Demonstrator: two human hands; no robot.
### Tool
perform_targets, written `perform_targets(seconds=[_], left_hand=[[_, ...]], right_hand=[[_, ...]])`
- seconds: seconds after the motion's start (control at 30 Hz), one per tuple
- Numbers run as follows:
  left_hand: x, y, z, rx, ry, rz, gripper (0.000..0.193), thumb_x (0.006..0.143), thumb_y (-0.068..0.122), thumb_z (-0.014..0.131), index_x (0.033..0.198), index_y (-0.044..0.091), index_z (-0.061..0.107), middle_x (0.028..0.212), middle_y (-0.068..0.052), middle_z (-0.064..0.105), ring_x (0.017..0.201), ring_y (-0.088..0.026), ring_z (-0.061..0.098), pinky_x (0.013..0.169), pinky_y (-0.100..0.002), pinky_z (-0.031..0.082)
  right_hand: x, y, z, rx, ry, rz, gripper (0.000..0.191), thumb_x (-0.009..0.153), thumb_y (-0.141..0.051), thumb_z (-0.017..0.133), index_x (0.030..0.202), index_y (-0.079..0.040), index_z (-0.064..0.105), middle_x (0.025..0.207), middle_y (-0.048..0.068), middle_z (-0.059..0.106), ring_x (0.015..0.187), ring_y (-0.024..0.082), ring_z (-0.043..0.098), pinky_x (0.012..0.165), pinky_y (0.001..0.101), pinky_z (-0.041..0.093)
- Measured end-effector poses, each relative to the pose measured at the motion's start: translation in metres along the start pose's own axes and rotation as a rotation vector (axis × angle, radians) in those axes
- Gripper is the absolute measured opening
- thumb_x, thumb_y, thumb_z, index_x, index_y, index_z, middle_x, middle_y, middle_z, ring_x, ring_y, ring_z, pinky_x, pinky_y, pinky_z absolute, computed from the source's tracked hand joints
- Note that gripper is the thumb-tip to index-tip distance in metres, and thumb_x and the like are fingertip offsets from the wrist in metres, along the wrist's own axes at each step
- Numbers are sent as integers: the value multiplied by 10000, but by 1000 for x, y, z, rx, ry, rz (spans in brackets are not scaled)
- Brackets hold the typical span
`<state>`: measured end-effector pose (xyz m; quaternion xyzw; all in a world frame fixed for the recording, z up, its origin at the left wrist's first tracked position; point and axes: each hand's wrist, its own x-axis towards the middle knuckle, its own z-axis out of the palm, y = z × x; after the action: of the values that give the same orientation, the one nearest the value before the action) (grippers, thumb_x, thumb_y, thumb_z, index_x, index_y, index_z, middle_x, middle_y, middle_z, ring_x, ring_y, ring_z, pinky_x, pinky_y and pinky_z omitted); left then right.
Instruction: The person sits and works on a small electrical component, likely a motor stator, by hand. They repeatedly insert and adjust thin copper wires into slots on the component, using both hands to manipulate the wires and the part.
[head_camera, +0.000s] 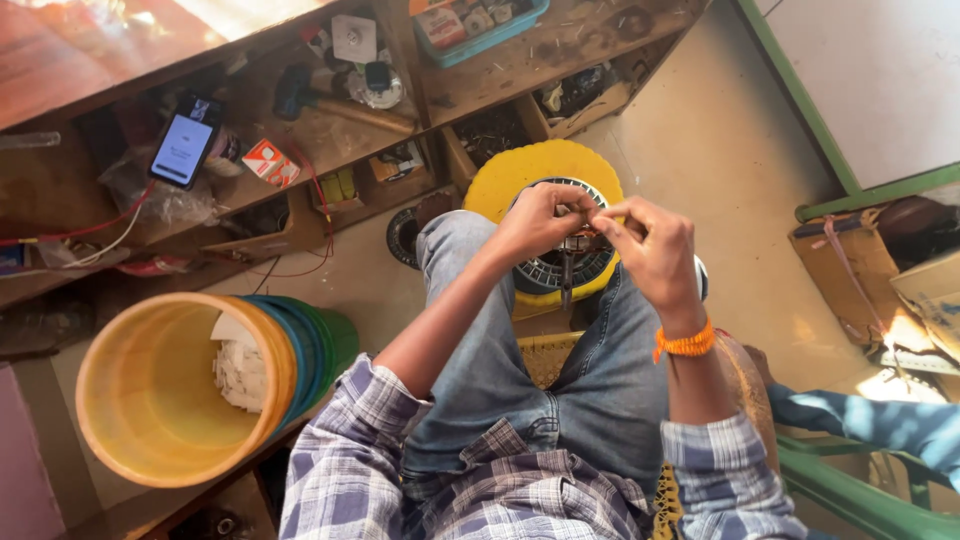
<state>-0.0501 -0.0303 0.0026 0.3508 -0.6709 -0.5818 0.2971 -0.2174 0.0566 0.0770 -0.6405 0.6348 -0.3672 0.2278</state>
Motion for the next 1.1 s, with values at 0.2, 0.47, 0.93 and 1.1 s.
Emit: perform_targets(seconds=[0.2,0.47,0.93,1.1], left_hand=[[-6,-21,-27,-41,-84,263,137,904,-27,694,1002,34,768,913,-41,785,877,-92,720,812,-280,592],[-15,-6,-44,182,-106,364,199,898,100,683,1073,56,768,997,-96,796,927,-179,773,837,-309,591],[-41,12,-9,631,135,451,408,834,410,821,1093,141,657,1057,-18,723,1030,-242,691,821,-389,569],[-42,1,-8,674,155,509,384,851,373,818,1121,148,661,1048,-4,723,1004,-210,704,810,-359,578]], right_hand=[[-38,-18,9,103,20,162,137,936,-147,772,968,-14,760,618,-54,489,585,9,402,506,243,332],[-63,6,59,163,-6,254,86,898,-94,766,925,-12,774,562,-56,426,532,26,352,469,257,299],[-55,29,-12,74,111,5,116,990,-97,729,1036,7,748,901,76,773,795,72,695,706,241,535],[-17,3,-10,-62,60,-140,100,975,-96,761,1010,-3,749,839,121,739,683,153,678,646,283,510]])
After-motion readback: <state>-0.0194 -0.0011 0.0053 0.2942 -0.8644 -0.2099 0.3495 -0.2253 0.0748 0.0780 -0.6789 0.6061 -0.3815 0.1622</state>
